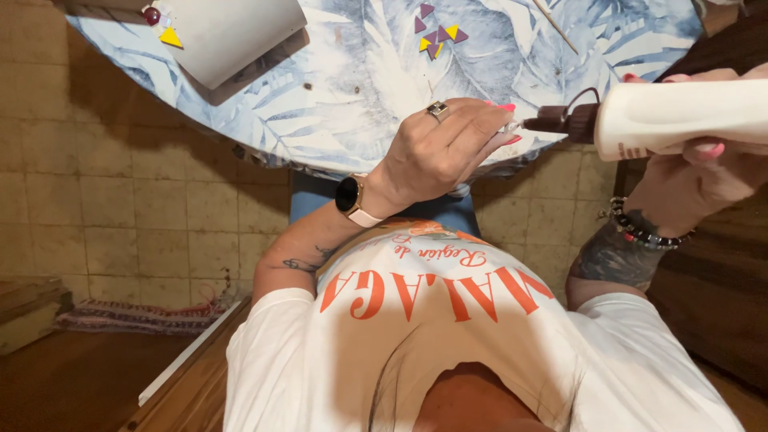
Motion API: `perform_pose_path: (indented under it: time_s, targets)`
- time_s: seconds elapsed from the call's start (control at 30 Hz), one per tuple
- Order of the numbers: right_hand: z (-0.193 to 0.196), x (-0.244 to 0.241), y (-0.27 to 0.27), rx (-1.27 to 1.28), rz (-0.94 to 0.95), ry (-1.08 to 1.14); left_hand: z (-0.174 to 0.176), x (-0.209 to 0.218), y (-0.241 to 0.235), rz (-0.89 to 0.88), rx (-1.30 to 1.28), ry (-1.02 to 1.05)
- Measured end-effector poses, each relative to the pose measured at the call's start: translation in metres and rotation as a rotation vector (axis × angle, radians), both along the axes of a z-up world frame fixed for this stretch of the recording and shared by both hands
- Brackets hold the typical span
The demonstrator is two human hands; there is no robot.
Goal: Decorating a white cylindrical container by gluing small colorful triangular pieces onto it
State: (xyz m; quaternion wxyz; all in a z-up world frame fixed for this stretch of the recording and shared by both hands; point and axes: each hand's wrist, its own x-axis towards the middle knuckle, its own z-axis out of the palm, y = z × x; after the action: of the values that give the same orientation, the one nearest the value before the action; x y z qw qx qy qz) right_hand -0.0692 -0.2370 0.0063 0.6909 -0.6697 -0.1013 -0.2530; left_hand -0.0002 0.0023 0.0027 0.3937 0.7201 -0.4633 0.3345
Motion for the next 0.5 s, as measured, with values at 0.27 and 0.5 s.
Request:
perform_pose_path:
  time_s: [0.27,0.5]
  targets:
    - [0.009,0.001,0.012,-0.087,0.053,-0.074,-0.003,0.0,0.0,0.003,-0.018,-0.016]
    - [0.041,0.023,-0.012,-0.475,-0.008,-0.012,-0.007,-0.009,0.005,-0.12,-0.18,0.347]
